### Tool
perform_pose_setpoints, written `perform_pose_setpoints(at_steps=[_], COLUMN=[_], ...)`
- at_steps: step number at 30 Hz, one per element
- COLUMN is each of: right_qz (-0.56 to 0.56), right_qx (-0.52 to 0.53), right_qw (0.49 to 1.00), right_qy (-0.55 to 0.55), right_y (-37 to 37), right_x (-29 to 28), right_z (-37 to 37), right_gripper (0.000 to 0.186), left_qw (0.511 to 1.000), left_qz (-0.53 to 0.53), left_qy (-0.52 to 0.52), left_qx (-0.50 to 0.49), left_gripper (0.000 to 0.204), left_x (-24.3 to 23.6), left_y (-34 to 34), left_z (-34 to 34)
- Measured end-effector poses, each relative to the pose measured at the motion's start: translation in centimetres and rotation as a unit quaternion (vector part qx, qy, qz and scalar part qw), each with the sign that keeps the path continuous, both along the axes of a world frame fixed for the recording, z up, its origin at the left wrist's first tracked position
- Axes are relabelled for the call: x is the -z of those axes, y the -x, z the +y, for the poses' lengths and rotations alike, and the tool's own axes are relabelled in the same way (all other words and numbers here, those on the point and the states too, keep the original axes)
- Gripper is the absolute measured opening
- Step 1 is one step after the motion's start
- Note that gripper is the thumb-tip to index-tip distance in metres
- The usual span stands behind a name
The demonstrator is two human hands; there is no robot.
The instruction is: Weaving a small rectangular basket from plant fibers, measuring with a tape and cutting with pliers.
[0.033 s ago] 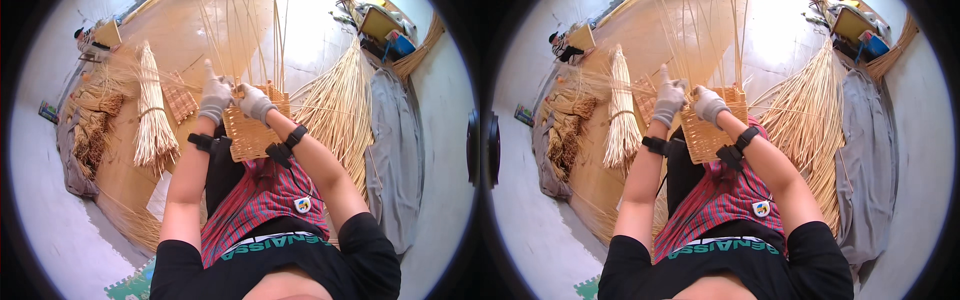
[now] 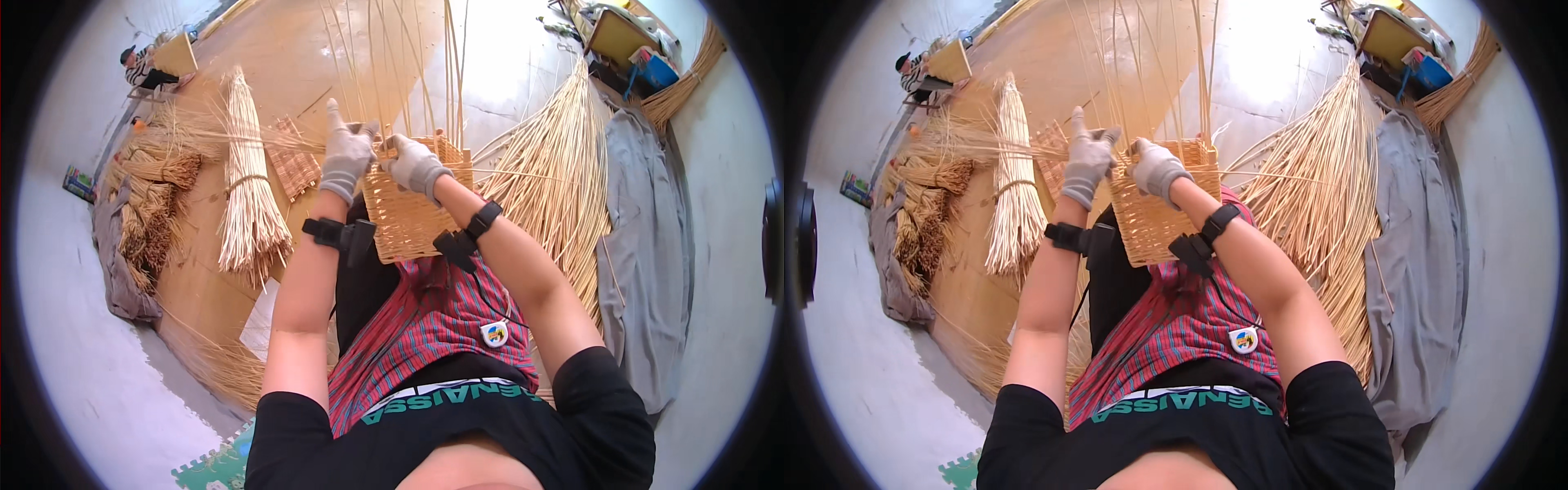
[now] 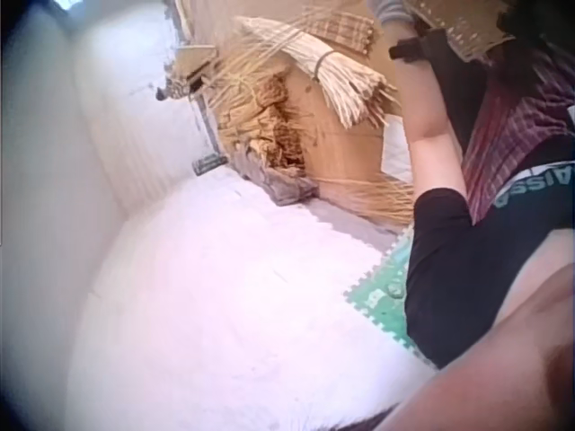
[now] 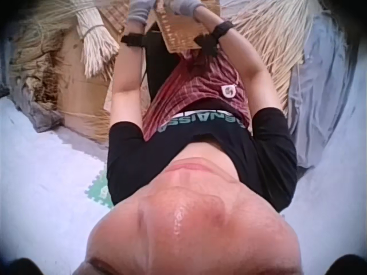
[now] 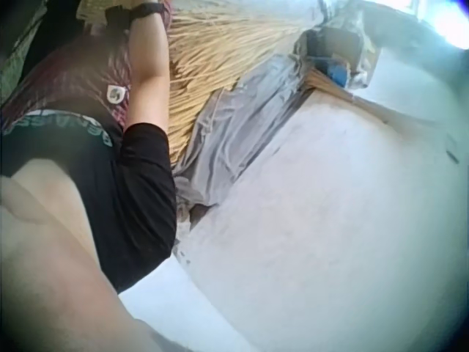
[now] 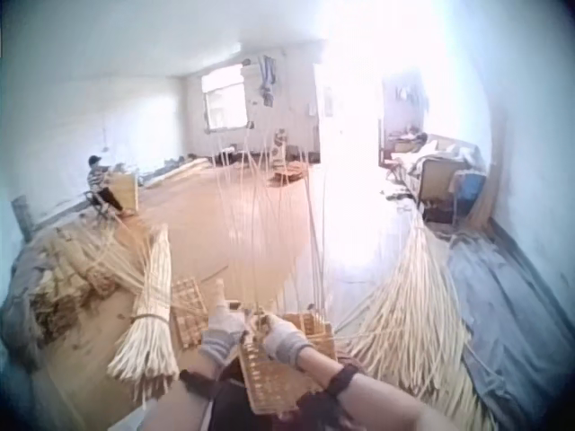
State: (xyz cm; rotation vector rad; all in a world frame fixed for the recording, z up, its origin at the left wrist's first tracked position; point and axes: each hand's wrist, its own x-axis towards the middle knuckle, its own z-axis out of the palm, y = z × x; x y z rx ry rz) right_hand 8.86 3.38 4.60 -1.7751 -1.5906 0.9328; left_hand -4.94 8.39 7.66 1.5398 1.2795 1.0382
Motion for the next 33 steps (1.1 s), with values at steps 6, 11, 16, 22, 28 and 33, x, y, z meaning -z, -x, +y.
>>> perform_pose_setpoints(at_steps=[6,11,16,22,28,33], right_qz=[-0.003,-0.021,-0.050,-0.041,-0.163,-0.145], right_qx=[-0.062,0.027,0.049,-0.074,-0.069,0.047], right_qw=[0.995,0.999,0.979,0.994,0.977,0.987], right_qy=[0.076,-0.006,-0.192,0.065,-0.122,-0.040], right_y=[-1.5,-0.8,1.6,0.8,1.8,2.6], right_x=[-0.8,-0.2,0.0,-2.0,-1.1,-1.8], right_z=[1.1,-0.9,-3.9,0.2,0.4,-0.7], right_gripper=[0.054,0.049,0.033,0.030,0.049,0.042], left_qw=[0.974,0.980,0.955,0.945,0.977,0.842], left_qz=[-0.088,-0.175,-0.297,-0.321,-0.193,-0.477], left_qy=[-0.143,-0.046,0.006,0.042,0.037,0.247], left_qx=[0.155,0.086,0.011,0.040,0.078,0.050], left_gripper=[0.028,0.029,0.028,0.027,0.018,0.022], left_x=[3.2,6.2,8.2,9.5,15.5,17.0], left_y=[5.1,8.0,6.8,7.2,4.9,1.4], left_z=[-3.8,-7.4,-6.3,-5.6,-0.1,0.4])
